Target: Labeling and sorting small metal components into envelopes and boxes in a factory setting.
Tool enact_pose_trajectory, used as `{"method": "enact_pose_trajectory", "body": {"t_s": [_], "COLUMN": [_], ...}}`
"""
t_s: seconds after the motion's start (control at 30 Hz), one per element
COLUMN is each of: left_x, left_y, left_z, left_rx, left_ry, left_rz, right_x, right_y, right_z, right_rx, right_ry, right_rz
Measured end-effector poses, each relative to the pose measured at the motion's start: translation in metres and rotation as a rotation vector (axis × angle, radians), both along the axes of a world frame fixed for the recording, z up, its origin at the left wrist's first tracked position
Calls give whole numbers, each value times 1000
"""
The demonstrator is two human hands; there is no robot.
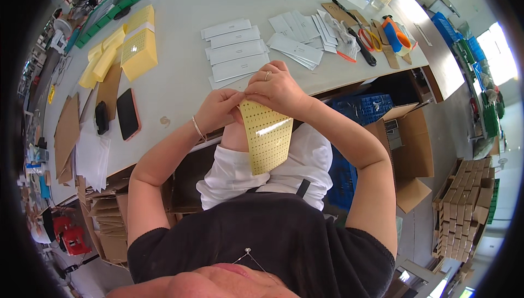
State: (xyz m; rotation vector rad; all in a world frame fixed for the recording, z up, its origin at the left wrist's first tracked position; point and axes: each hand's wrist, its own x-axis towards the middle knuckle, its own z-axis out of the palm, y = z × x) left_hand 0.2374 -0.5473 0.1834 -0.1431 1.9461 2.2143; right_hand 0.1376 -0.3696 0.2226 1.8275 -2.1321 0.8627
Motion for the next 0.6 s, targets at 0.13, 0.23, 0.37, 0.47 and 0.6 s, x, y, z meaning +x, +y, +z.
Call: {"method": "enact_pose_trajectory", "body": {"t_s": [0.13, 0.23, 0.37, 0.47, 0.6], "left_x": [-6, -8, -12, -12, -11], "left_y": [-4, -7, -5, -2, -6], "left_z": [-4, -6, -7, -6, -6], "left_rx": [50, 172, 93, -91, -155], "left_ry": [-46, -53, -71, -47, 44], "left_rz": [-4, -13, -26, -83, -134], "right_x": [0, -6, -39, -59, -64], "right_y": [-4, -8, -24, -43, -60], "right_z": [-1, -4, -6, -13, -24], "right_rx": [-5, 17, 54, 99, 227], "right_ry": [149, 140, -130, -125, -134], "right_rz": [-3, 0, -95, -132, -205]}}
